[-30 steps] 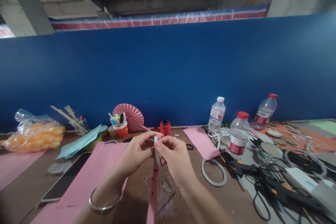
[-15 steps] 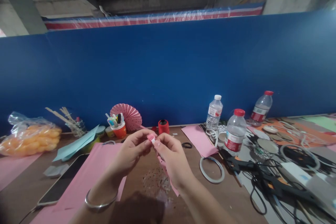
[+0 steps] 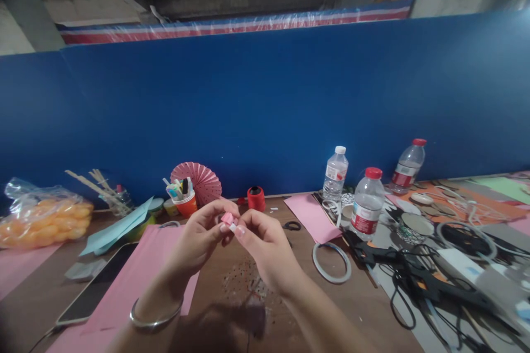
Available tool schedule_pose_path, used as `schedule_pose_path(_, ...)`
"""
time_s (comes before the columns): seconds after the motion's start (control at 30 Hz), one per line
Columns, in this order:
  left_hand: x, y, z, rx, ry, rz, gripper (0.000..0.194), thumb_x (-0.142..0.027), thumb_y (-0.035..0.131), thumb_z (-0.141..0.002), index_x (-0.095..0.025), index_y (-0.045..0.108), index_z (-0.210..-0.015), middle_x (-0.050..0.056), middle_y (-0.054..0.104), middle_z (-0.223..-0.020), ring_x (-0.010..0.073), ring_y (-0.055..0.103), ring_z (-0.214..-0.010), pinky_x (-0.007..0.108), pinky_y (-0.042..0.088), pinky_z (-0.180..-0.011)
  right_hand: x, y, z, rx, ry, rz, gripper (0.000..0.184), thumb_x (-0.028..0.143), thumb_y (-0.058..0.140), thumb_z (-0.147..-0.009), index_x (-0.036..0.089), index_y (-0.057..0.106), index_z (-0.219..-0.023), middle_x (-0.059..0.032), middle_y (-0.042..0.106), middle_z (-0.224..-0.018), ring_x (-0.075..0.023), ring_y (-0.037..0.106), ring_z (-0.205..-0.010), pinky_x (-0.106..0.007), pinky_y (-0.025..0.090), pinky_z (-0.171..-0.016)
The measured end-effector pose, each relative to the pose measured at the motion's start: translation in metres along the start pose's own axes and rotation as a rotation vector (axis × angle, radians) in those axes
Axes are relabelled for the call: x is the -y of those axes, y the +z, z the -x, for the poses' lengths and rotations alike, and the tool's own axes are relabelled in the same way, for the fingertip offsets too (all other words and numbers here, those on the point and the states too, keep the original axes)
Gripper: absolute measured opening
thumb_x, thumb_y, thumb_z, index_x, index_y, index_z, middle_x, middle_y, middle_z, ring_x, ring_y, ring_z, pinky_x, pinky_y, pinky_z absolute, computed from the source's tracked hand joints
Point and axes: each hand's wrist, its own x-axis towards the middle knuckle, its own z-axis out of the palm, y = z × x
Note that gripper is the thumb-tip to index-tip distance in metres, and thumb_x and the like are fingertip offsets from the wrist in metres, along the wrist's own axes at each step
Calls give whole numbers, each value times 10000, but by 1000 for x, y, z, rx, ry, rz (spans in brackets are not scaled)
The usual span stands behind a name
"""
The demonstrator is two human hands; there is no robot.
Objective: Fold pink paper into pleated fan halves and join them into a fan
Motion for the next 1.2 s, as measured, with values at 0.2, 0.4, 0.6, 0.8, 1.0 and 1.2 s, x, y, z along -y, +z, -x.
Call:
schedule_pose_path(0.2, -1, 2, 0, 41, 6, -5, 104, -243, 578, -746, -150, 556, -787, -4, 499, -688, 52, 441, -523, 183, 357, -472, 5, -1, 1, -26, 19, 49, 184, 296, 540, -785, 179, 522, -645, 55, 437, -547, -49, 370, -462, -185, 311, -479)
schedule_pose_path(0.4, 0, 3, 0, 43, 15, 2, 114, -253, 580, -745, -157, 565, -804, -2, 508, -683, 62, 450, -534, 193, 363, -486, 7, 0, 1, -53, 7, 77, 203, 322, 555, -766, 179, 512, -629, 66, 400, -519, -47, 312, -426, -192, 289, -453)
schedule_pose_path(0.6, 0, 3, 1, 49, 27, -14, 114, -256, 578, -745, -164, 575, -812, 5, 512, -688, 71, 454, -547, 196, 373, -489, 6, -1, 2, -64, 22, 90, 210, 334, 555, -763, 179, 502, -632, 64, 389, -503, -52, 313, -417, -193, 278, -434)
schedule_pose_path(0.8, 0, 4, 1, 58, 39, -27, 104, -240, 560, -758, -168, 584, -829, 8, 516, -702, 71, 455, -555, 195, 379, -495, 6, -1, 1, -76, 3, 88, 220, 329, 565, -752, 178, 484, -614, 48, 467, -530, -69, 404, -465, -206, 315, -470)
schedule_pose_path(1.0, 0, 4, 2, 68, 46, -10, 149, -213, 621, -704, -171, 582, -842, 7, 514, -776, 63, 477, -574, 181, 400, -494, 7, 0, 1, -105, 12, 131, 229, 324, 565, -750, 170, 480, -603, 45, 481, -528, -65, 407, -468, -200, 315, -462)
schedule_pose_path(1.2, -1, 6, 3, 5, 71, -50, 128, -168, 629, -691, -160, 592, -814, 4, 516, -762, 58, 504, -545, 176, 418, -475, 11, 2, 2, -95, 18, 176, 236, 325, 561, -749, 168, 481, -592, 41, 484, -529, -61, 401, -456, -196, 305, -445)
